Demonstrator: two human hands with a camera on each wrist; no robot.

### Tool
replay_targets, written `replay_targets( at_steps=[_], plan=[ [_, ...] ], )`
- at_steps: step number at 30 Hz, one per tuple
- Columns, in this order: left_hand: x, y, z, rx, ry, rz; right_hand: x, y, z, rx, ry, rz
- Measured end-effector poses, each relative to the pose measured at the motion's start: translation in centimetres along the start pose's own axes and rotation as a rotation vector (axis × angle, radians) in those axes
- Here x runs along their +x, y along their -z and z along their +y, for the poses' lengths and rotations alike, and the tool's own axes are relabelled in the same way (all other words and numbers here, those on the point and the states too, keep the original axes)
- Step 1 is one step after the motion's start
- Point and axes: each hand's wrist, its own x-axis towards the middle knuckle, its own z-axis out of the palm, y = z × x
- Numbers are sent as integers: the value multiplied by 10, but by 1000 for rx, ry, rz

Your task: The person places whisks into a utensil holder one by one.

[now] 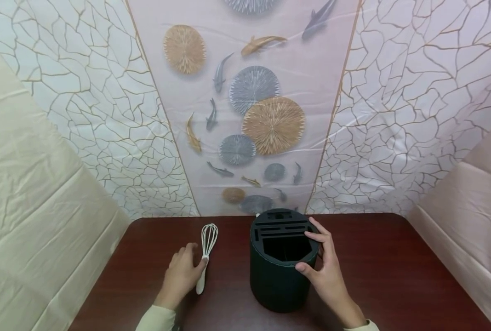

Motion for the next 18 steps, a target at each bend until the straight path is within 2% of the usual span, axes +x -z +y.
replay_targets(
  at_steps=[3, 6, 9, 11, 14, 18],
  plan=[
    [-7, 9, 26, -112, -135, 18, 0, 1, -1, 8, -18, -18],
    [-14, 17, 56, -329, -268, -15, 1, 3, -4, 18, -21, -40],
    [-21, 21, 83, -496, -359, -31, 1, 5, -6, 10, -22, -59],
    [-23, 18, 97, -564, -411, -18, 2, 6, -7, -10, -30, -68],
    [-26, 10, 114, -612, -447, -20, 2, 9, -8, -60, -52, -80],
    [-28, -2, 128, -633, -428, -77, 4, 14, -10, -143, -59, -114]
  ],
)
